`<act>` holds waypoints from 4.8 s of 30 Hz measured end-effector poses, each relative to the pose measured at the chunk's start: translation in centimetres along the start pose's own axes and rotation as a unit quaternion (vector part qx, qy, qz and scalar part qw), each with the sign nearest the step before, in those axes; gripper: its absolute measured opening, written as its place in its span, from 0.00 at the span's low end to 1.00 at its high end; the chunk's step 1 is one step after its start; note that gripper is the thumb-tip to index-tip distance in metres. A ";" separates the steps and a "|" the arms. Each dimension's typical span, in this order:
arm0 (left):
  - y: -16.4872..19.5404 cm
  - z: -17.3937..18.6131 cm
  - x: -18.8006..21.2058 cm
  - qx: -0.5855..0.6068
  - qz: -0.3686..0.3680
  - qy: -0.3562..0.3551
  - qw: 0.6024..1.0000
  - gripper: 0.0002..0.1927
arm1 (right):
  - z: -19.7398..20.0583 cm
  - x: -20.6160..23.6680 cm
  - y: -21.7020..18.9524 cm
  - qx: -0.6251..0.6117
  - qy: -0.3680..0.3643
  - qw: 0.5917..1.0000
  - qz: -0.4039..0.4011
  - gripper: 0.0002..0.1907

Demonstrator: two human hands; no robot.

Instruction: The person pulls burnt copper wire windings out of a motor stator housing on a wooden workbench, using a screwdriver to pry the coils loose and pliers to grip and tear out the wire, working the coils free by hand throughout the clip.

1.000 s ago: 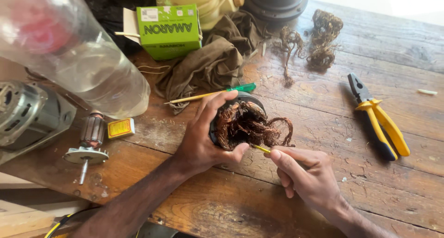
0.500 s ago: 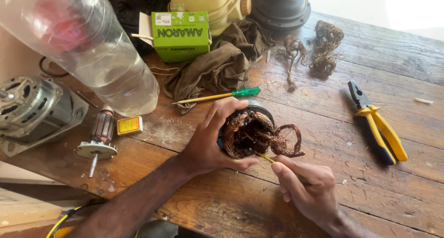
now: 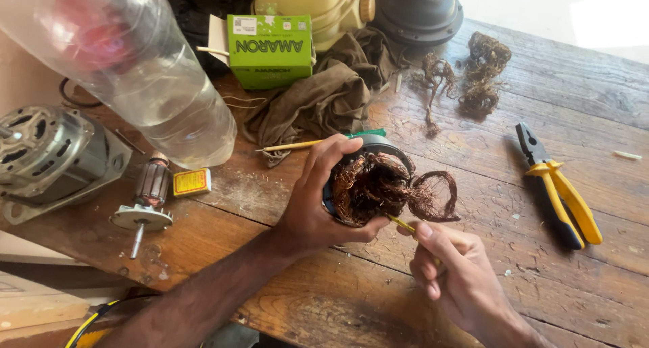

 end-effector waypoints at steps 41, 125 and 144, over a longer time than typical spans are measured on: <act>1.3 -2.2 2.0 -0.178 -0.143 -0.090 0.970 0.44 | -2.2 5.3 -5.4 0.479 0.076 0.770 0.414 0.11; -0.6 -1.6 -0.1 -0.174 -0.120 -0.135 0.968 0.10 | 4.4 2.0 -5.7 0.646 0.223 0.617 0.390 0.08; -0.3 -1.7 0.1 -0.177 -0.130 -0.151 0.964 0.51 | 12.1 4.2 -8.6 0.776 0.341 0.519 0.107 0.27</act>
Point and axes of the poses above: each hand's wrist, its own x-axis away from the middle knuckle, its own z-axis out of the back of the hand, y = z × x, the point moved 3 cm from there along -x, towards the middle knuckle, and after that the axes turned 2 degrees about -x, right-handed, at the moved point
